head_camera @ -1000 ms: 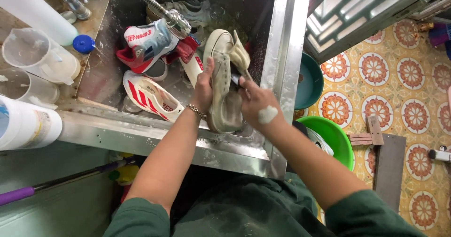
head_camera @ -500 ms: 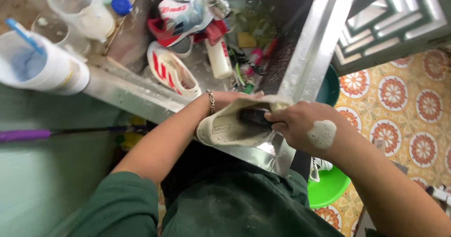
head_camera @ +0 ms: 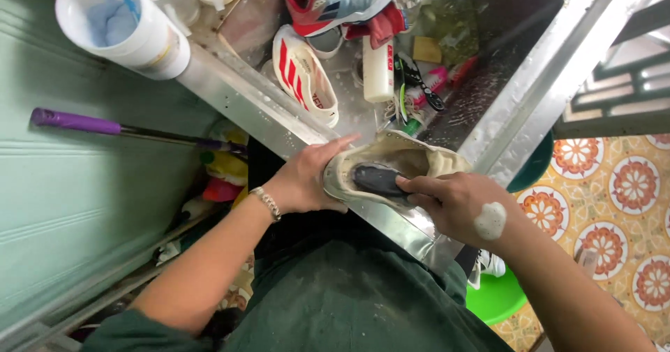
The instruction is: The person scrubs a white sneaker with a brush and rinses it under running water in a sink. They then wash their hands under the tap.
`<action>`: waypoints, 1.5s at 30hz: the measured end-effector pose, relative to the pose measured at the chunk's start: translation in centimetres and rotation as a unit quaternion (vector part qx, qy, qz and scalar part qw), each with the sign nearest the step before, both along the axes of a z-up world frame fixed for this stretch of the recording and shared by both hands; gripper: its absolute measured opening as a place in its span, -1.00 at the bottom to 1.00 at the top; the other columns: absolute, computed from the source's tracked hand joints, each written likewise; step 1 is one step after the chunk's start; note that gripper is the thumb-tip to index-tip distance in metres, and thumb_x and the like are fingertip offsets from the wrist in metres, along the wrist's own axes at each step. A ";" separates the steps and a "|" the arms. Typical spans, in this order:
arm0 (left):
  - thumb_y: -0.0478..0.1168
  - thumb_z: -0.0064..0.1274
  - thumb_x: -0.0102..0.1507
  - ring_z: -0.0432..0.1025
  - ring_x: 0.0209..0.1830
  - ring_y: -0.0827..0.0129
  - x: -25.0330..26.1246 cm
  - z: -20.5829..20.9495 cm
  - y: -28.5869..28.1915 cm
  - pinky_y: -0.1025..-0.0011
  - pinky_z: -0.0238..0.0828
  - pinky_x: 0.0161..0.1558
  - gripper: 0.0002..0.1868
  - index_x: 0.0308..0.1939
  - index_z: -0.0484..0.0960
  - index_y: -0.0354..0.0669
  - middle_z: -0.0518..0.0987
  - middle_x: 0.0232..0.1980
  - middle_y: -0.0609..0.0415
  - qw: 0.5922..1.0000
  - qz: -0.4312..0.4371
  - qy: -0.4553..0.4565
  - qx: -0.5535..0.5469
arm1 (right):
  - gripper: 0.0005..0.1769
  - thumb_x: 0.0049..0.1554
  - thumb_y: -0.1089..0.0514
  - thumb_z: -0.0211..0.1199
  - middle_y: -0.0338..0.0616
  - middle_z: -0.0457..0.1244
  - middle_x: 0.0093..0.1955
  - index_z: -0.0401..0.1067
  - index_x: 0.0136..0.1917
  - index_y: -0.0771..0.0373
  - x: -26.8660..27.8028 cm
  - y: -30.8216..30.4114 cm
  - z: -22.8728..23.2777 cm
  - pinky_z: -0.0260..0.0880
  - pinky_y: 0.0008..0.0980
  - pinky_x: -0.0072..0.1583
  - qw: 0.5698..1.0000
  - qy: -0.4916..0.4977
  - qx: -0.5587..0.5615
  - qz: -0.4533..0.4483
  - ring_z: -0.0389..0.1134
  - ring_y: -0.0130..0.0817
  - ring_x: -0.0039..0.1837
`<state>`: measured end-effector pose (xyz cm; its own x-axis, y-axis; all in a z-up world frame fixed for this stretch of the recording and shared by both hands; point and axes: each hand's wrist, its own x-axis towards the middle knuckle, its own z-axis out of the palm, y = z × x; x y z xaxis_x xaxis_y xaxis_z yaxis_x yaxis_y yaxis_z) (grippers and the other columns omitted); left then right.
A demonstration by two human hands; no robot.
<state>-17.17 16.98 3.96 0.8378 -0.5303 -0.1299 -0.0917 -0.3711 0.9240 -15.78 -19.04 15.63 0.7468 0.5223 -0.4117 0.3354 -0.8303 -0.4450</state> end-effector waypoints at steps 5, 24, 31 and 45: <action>-0.05 0.97 -0.25 0.69 0.60 -0.04 0.2 -2.3 -0.1 -0.37 -0.07 0.92 0.41 0.67 0.62 -0.10 0.84 0.53 -0.04 0.994 0.001 -0.112 0.005 | -0.81 0.48 -0.10 0.32 -0.10 0.62 -0.11 0.63 0.33 -0.29 -0.3 4.8 0.3 0.75 0.35 0.02 0.996 -0.067 0.033 0.058 0.71 0.21 0.00; -0.16 0.94 -0.29 0.71 0.59 0.35 0.6 -0.8 0.5 -0.31 -0.44 1.00 0.10 0.36 0.83 0.25 0.94 0.32 0.37 0.997 0.000 -0.041 0.065 | -0.62 0.45 -0.09 0.17 -0.17 0.55 -0.15 0.62 0.43 -0.47 -3.9 3.8 -0.7 0.70 0.41 -0.04 0.997 -0.057 0.000 0.045 0.68 0.29 -0.10; -0.20 0.94 -0.29 0.70 0.58 0.36 0.8 -1.3 0.7 -0.36 -0.48 0.96 0.10 0.35 0.83 0.26 0.92 0.31 0.39 0.997 0.014 -0.053 0.049 | -0.63 0.43 -0.07 0.14 -0.12 0.52 -0.21 0.60 0.40 -0.42 -3.0 6.0 0.1 0.73 0.37 -0.01 0.988 -0.104 -0.057 0.095 0.67 0.29 -0.14; -0.20 0.92 -0.17 0.71 0.53 0.44 0.1 -1.1 0.4 -0.35 -0.45 0.95 -0.05 0.29 0.84 0.32 0.92 0.25 0.44 0.996 0.025 -0.075 0.046 | -0.65 0.49 -0.09 0.16 -0.08 0.52 -0.28 0.70 0.39 -0.33 -2.0 5.5 1.0 0.73 0.30 -0.09 0.987 -0.096 -0.029 0.124 0.67 0.22 -0.19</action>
